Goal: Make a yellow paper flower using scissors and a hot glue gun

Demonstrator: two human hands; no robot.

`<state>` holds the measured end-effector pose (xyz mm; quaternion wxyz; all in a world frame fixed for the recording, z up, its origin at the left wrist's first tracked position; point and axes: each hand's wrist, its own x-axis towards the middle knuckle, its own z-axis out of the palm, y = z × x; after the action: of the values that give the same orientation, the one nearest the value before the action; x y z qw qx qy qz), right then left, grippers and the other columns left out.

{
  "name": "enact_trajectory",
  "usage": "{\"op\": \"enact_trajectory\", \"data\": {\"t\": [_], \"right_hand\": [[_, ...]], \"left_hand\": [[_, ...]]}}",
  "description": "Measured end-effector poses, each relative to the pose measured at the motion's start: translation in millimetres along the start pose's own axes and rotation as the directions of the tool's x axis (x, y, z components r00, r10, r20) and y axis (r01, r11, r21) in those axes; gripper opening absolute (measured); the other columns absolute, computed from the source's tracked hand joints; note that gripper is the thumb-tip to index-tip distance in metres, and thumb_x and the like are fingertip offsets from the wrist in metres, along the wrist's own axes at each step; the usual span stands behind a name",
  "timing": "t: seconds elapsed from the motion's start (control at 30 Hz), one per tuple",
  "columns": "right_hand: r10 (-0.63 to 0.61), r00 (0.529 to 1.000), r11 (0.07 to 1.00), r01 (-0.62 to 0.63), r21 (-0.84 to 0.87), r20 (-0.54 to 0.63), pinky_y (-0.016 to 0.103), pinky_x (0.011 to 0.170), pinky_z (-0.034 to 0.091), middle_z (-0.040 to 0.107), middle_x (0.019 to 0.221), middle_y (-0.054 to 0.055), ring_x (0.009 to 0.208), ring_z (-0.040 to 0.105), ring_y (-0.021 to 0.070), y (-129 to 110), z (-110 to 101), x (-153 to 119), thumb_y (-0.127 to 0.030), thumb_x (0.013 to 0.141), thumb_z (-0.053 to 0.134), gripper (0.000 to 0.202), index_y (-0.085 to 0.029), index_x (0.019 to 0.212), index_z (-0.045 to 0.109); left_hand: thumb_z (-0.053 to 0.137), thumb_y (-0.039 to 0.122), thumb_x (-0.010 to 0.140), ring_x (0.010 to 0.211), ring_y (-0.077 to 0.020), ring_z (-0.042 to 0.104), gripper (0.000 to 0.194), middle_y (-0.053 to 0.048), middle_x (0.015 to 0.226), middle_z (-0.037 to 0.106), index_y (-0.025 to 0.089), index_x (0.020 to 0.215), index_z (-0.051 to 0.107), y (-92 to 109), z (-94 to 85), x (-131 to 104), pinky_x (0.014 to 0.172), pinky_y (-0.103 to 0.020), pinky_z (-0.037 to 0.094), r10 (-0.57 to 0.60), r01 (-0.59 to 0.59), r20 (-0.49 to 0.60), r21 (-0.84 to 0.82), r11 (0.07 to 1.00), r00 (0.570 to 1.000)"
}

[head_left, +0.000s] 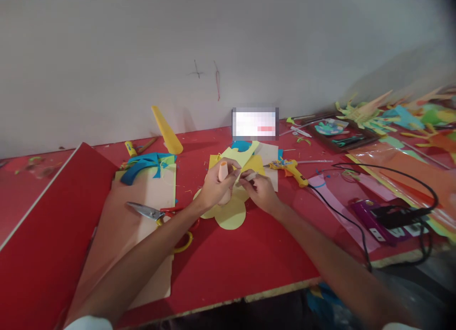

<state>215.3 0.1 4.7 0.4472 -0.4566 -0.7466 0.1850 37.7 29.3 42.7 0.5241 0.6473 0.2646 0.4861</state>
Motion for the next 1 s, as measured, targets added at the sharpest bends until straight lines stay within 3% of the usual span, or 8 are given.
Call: {"op": "enact_trajectory", "data": {"t": [0.27, 0.37, 0.43, 0.53, 0.63, 0.7, 0.87, 1.0], "right_hand": [[-0.047, 0.999, 0.998, 0.048, -0.05, 0.015, 0.039, 0.09, 0.057, 0.079, 0.102, 0.008, 0.101, 0.074, 0.0262, 6.9, 9.4, 2.2, -0.042, 0.108, 0.05, 0.03, -0.026, 0.097, 0.072], [-0.031, 0.999, 0.999, 0.032, -0.021, 0.038, 0.038, 0.087, 0.057, 0.079, 0.1, 0.007, 0.099, 0.074, 0.0253, 5.3, 8.7, 2.6, -0.043, 0.108, 0.05, 0.031, -0.025, 0.097, 0.072], [-0.007, 1.0, 1.0, 0.007, -0.003, -0.012, 0.036, 0.083, 0.058, 0.079, 0.099, 0.008, 0.094, 0.075, 0.0243, 2.7, 5.2, 2.9, -0.046, 0.108, 0.05, 0.032, -0.024, 0.096, 0.071], [0.037, 0.987, 0.999, -0.034, 0.022, -0.156, 0.033, 0.072, 0.056, 0.078, 0.093, 0.007, 0.08, 0.073, 0.021, -1.5, -3.8, 4.2, -0.048, 0.107, 0.049, 0.034, -0.023, 0.094, 0.069], [0.087, 0.963, 0.996, -0.074, 0.059, -0.254, 0.031, 0.065, 0.053, 0.074, 0.084, 0.005, 0.072, 0.07, 0.0189, -3.0, -12.0, 6.2, -0.051, 0.107, 0.049, 0.036, -0.023, 0.091, 0.066], [0.119, 0.951, 0.99, -0.092, 0.107, -0.286, 0.03, 0.062, 0.052, 0.072, 0.08, 0.004, 0.069, 0.068, 0.0181, -2.2, -14.6, 6.9, -0.053, 0.107, 0.048, 0.037, -0.023, 0.091, 0.064], [0.144, 0.927, 0.979, -0.082, 0.189, -0.346, 0.029, 0.057, 0.05, 0.07, 0.086, 0.005, 0.067, 0.065, 0.0162, -1.3, -13.4, 4.5, -0.054, 0.107, 0.05, 0.036, -0.023, 0.096, 0.064], [0.141, 0.889, 0.975, -0.05, 0.215, -0.435, 0.03, 0.056, 0.048, 0.068, 0.085, 0.004, 0.062, 0.062, 0.0156, -4.3, -12.9, 1.7, -0.052, 0.106, 0.052, 0.033, -0.023, 0.097, 0.065]], "left_hand": [[0.067, 0.036, 0.098, 0.054, -0.0094, 0.047, 0.015, 0.005, 0.067, 0.05, 0.022, 0.1, 0.064, -1.6, -0.5, -0.6, 0.054, -0.025, 0.041, -0.008, 0.008, -0.001, 0.006, 1.0, 1.0], [0.066, 0.038, 0.098, 0.054, -0.0098, 0.048, 0.016, 0.006, 0.067, 0.049, 0.022, 0.101, 0.064, -1.6, -0.9, 0.0, 0.055, -0.025, 0.042, -0.012, 0.012, 0.009, 0.012, 1.0, 1.0], [0.069, 0.039, 0.096, 0.057, -0.0104, 0.049, 0.018, 0.005, 0.069, 0.05, 0.022, 0.102, 0.065, -1.2, 0.1, -0.5, 0.057, -0.025, 0.043, -0.015, 0.016, -0.017, 0.064, 0.998, 1.0], [0.077, 0.038, 0.089, 0.067, -0.0121, 0.053, 0.024, 0.003, 0.077, 0.057, 0.022, 0.102, 0.065, -0.3, 3.1, -3.1, 0.063, -0.026, 0.044, 0.004, 0.03, -0.185, 0.182, 0.983, 0.983], [0.079, 0.041, 0.087, 0.072, -0.0131, 0.056, 0.028, 0.0, 0.084, 0.062, 0.021, 0.099, 0.063, 2.0, 4.6, -5.8, 0.067, -0.026, 0.047, 0.059, 0.027, -0.386, 0.214, 0.976, 0.921], [0.076, 0.045, 0.09, 0.072, -0.0133, 0.057, 0.029, -0.001, 0.085, 0.063, 0.021, 0.1, 0.063, 6.3, 3.3, -5.5, 0.066, -0.027, 0.048, 0.091, 0.001, -0.427, 0.21, 0.978, 0.9], [0.081, 0.048, 0.086, 0.068, -0.015, 0.064, 0.042, 0.002, 0.078, 0.065, 0.023, 0.11, 0.058, 31.9, -5.0, 2.3, 0.063, -0.028, 0.051, 0.185, -0.159, -0.258, 0.119, 0.98, 0.948], [0.081, 0.048, 0.088, 0.079, -0.019, 0.07, 0.04, -0.002, 0.087, 0.072, 0.025, 0.112, 0.058, 51.7, -17.6, 10.4, 0.072, -0.033, 0.056, 0.19, -0.193, 0.113, 0.019, 0.981, 0.975]]}}
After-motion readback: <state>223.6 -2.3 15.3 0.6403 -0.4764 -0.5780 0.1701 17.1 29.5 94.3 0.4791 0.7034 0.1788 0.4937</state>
